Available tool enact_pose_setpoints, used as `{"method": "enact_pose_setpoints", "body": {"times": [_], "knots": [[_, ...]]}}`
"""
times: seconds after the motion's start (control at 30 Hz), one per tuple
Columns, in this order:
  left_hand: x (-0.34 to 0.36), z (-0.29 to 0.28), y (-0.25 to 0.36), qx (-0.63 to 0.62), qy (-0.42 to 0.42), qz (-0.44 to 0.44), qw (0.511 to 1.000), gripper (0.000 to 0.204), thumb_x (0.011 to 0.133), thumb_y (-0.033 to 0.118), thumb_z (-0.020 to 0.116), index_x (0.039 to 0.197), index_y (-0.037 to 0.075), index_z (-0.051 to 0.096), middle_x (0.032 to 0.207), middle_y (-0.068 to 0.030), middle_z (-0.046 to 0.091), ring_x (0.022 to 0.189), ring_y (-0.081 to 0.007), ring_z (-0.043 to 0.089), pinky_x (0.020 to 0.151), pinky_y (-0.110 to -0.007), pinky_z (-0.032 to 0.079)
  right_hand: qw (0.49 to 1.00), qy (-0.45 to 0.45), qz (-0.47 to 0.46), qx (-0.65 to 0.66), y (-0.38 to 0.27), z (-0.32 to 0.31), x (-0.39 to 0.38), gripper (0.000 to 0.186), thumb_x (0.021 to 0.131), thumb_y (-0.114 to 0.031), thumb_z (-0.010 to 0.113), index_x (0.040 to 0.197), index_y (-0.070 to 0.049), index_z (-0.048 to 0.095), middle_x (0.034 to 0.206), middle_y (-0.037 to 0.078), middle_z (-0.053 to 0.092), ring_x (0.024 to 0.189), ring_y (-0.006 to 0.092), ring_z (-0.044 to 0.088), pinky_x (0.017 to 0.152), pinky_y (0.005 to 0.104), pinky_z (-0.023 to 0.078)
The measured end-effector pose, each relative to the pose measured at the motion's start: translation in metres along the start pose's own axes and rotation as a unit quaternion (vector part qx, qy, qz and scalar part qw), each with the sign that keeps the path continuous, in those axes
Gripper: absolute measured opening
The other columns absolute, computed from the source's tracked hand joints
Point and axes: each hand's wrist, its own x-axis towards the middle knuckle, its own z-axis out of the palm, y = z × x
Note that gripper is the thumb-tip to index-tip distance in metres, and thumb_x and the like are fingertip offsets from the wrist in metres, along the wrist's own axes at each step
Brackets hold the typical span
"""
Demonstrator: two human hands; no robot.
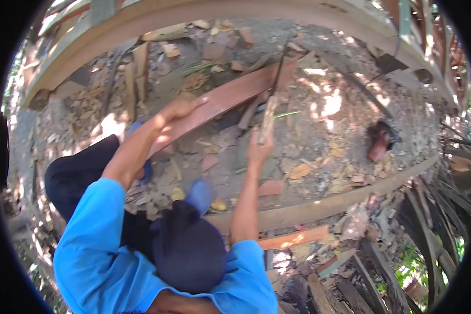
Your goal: The person saws a wooden plank with a hand saw, first while holding it on the ground and then while it is positioned on a wooden frame structure.
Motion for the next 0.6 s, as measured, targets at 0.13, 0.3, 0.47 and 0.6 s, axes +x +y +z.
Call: {"method": "enact_pose_setpoints", "body": {"times": [0.13,0.3,0.47,0.6], "knots": [[0.001,0.009,-0.009,0.016,0.021,-0.050,0.998,0.109,0.094,0.087,0.039,0.135,-0.010,0.064,0.143,-0.0363,0.059,0.139,-0.0442,0.055,0.117,-0.048,0.040,0.998,-0.020,0.058,0.011,0.006,0.002,0.002,0.057,0.095,-0.009,0.067,0.149,0.005,0.055,0.140,0.018,0.066,0.128,0.0250,0.062,0.112,0.0369,0.045],[-0.006,0.016,-0.012,-0.015,-0.069,-0.057,0.996,0.111,0.094,0.088,0.038,0.143,-0.008,0.058,0.148,-0.0333,0.056,0.141,-0.0439,0.053,0.119,-0.046,0.038,0.999,-0.010,0.040,0.023,0.006,-0.001,-0.004,0.055,0.096,-0.009,0.068,0.148,0.005,0.056,0.138,0.016,0.067,0.123,0.0239,0.064,0.108,0.0359,0.047],[0.012,0.012,0.015,-0.038,-0.067,0.052,0.996,0.103,0.096,0.083,0.045,0.146,-0.006,0.057,0.143,-0.0311,0.061,0.138,-0.0407,0.057,0.116,-0.045,0.041,0.999,-0.019,0.019,-0.018,0.002,-0.001,0.001,0.057,0.096,-0.006,0.068,0.151,0.003,0.053,0.142,0.022,0.066,0.129,0.0279,0.065,0.107,0.0386,0.050],[0.073,0.036,0.085,-0.012,0.176,0.065,0.982,0.080,0.099,0.065,0.057,0.140,-0.002,0.060,0.131,-0.0288,0.068,0.129,-0.0434,0.061,0.108,-0.049,0.048,0.995,-0.011,-0.048,-0.089,-0.005,0.003,0.004,0.059,0.097,-0.007,0.068,0.152,0.003,0.052,0.143,0.022,0.065,0.125,0.0260,0.067,0.105,0.0386,0.051]]}}
